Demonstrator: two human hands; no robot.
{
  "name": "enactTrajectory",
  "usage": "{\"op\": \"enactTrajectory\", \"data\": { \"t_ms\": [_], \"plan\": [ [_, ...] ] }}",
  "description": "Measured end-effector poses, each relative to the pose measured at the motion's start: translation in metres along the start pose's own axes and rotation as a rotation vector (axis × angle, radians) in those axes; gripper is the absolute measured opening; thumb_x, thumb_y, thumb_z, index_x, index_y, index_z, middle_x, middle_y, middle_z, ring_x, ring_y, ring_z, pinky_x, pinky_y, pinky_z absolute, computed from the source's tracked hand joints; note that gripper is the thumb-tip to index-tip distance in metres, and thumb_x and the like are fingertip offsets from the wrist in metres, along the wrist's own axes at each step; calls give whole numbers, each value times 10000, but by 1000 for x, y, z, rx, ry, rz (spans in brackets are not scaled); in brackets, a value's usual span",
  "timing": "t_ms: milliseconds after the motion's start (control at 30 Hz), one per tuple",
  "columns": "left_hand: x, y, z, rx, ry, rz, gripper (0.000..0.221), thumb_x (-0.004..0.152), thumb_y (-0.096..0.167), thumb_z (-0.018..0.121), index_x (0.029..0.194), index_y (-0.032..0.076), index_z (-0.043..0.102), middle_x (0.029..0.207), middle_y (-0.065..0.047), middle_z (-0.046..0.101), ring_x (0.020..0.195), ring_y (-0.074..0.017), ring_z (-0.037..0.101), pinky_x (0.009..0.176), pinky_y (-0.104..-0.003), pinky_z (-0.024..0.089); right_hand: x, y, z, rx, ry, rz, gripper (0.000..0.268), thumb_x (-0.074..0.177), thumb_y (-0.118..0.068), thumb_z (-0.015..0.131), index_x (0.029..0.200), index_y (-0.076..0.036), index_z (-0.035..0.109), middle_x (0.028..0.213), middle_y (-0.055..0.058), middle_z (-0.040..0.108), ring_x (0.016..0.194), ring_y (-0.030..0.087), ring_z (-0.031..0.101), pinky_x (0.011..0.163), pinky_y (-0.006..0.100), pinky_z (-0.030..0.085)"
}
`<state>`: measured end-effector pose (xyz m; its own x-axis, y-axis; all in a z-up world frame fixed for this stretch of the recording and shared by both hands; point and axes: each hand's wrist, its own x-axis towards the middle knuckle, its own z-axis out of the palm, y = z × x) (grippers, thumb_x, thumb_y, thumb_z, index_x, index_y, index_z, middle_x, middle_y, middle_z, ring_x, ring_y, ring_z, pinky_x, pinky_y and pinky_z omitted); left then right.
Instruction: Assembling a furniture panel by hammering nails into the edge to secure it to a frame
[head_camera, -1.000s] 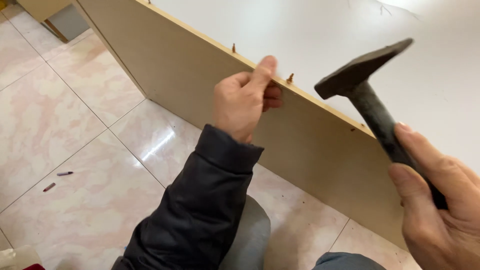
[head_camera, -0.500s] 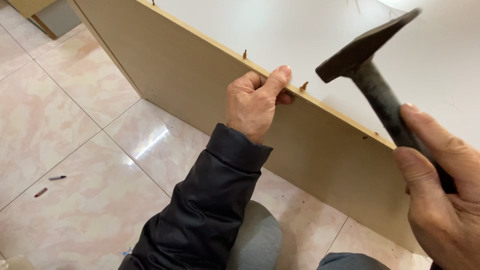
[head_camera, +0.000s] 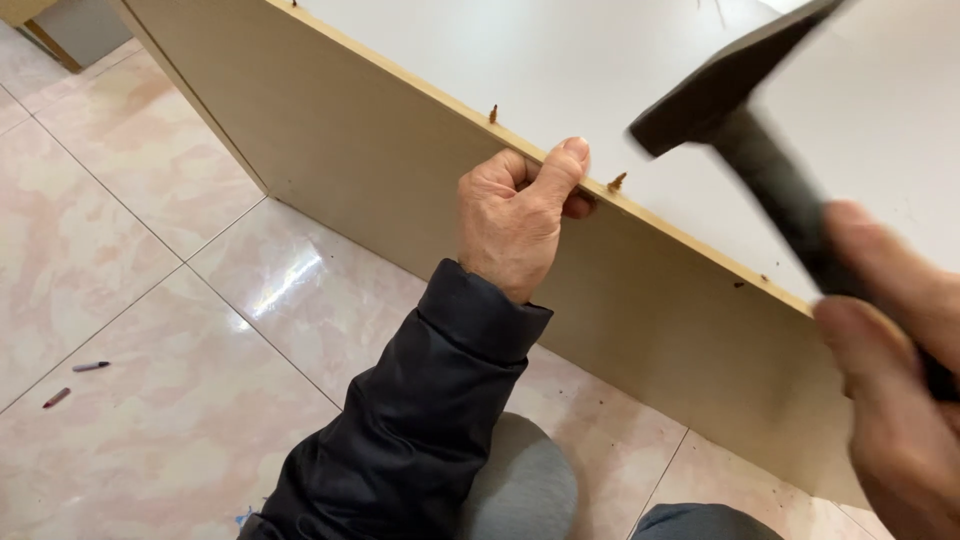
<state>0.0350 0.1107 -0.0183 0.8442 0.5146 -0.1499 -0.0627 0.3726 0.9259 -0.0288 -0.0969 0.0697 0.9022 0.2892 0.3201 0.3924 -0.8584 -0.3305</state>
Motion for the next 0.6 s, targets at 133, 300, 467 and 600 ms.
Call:
{"op": "enactTrajectory", "data": {
  "t_ms": [133,300,467,600],
  "plan": [
    [-4,5,-3,45,-12,-25,404,805,346,697,538,141,474,553,-76,696,531,-125,667,659,-270,544,1,-9,1,40,13,118,499,1065,13,626,1563,-7,650,971,180,653,676,246,548,695,328,421],
    [-1,1,-1,-4,-13,-31,391,812,326,705,555,128,486,558,-84,691,523,-127,656,644,-265,545,12,-14,-7,49,-61,373,641,1065,-50,494,1703,-102,536,919,214,591,681,337,503,701,411,395],
    [-1,3,-1,22,3,-33,435,796,337,713,531,146,425,522,-78,670,512,-122,653,626,-256,525,13,-9,-8,42,-66,266,499,1033,-26,637,1517,-130,698,633,186,525,566,259,476,617,329,384],
    [-4,7,-3,75,-6,-32,397,813,348,691,538,128,508,560,-60,709,540,-107,652,650,-250,536,14,4,-1,272,-36,309,632,1076,-16,338,1696,103,310,1216,277,447,668,275,311,600,380,269]
  ]
}}
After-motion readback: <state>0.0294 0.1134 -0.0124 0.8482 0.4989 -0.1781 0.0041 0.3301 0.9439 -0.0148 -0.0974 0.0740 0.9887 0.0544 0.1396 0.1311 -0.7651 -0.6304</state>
